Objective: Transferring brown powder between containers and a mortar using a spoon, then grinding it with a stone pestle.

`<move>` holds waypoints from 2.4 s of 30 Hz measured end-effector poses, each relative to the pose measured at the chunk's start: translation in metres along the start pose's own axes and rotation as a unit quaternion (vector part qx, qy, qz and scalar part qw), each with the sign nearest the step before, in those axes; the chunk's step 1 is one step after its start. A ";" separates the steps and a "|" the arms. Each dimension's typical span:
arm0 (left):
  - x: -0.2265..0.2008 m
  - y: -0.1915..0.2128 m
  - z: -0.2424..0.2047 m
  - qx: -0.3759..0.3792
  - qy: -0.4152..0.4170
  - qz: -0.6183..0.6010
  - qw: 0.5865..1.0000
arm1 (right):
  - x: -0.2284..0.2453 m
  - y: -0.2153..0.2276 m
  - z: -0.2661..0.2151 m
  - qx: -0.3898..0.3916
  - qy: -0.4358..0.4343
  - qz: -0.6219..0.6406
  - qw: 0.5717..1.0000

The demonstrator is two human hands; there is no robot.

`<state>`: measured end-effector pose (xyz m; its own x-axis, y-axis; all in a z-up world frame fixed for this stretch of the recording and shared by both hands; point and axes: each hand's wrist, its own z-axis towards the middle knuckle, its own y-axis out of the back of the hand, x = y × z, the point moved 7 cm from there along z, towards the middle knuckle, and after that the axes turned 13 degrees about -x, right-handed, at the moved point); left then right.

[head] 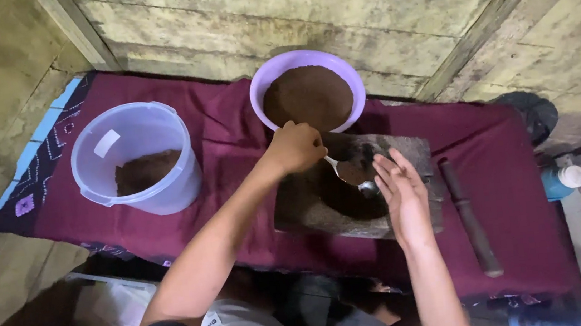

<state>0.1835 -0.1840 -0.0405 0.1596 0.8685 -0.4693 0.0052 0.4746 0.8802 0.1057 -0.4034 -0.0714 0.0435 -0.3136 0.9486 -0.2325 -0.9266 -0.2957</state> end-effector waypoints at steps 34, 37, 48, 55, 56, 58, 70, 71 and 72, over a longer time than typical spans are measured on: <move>-0.007 -0.034 -0.037 -0.341 -0.190 0.067 0.918 | 0.053 -0.024 -0.023 0.022 0.290 -0.386 0.875; -0.017 -0.052 -0.039 -0.295 -0.210 0.074 0.929 | 0.043 -0.015 -0.017 0.015 0.269 -0.367 0.890; -0.033 -0.076 -0.040 -0.163 -0.242 0.087 0.953 | 0.041 -0.005 -0.013 0.000 0.271 -0.306 0.913; -0.026 -0.043 -0.058 -0.258 -0.246 0.068 0.932 | 0.043 -0.010 -0.015 0.009 0.256 -0.316 0.913; -0.023 -0.031 -0.058 -0.278 -0.226 0.038 0.933 | 0.041 -0.010 -0.012 0.007 0.250 -0.327 0.911; -0.013 -0.024 -0.063 -0.297 -0.200 0.008 0.934 | 0.040 -0.014 -0.013 0.009 0.240 -0.340 0.909; 0.014 -0.021 -0.073 -0.259 -0.155 -0.018 0.953 | 0.044 -0.032 -0.021 0.030 0.199 -0.404 0.892; 0.016 -0.015 -0.073 -0.271 -0.148 -0.046 0.950 | 0.044 -0.033 -0.021 0.034 0.202 -0.411 0.889; 0.018 -0.008 -0.074 -0.283 -0.140 -0.073 0.946 | 0.044 -0.035 -0.020 0.038 0.204 -0.417 0.885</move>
<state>0.1132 -0.1620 -0.0614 0.4542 0.7531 -0.4760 -0.4699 0.6564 0.5901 0.0962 -0.3802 -0.0174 -0.1877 0.5728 0.7979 -0.2186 -0.8164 0.5346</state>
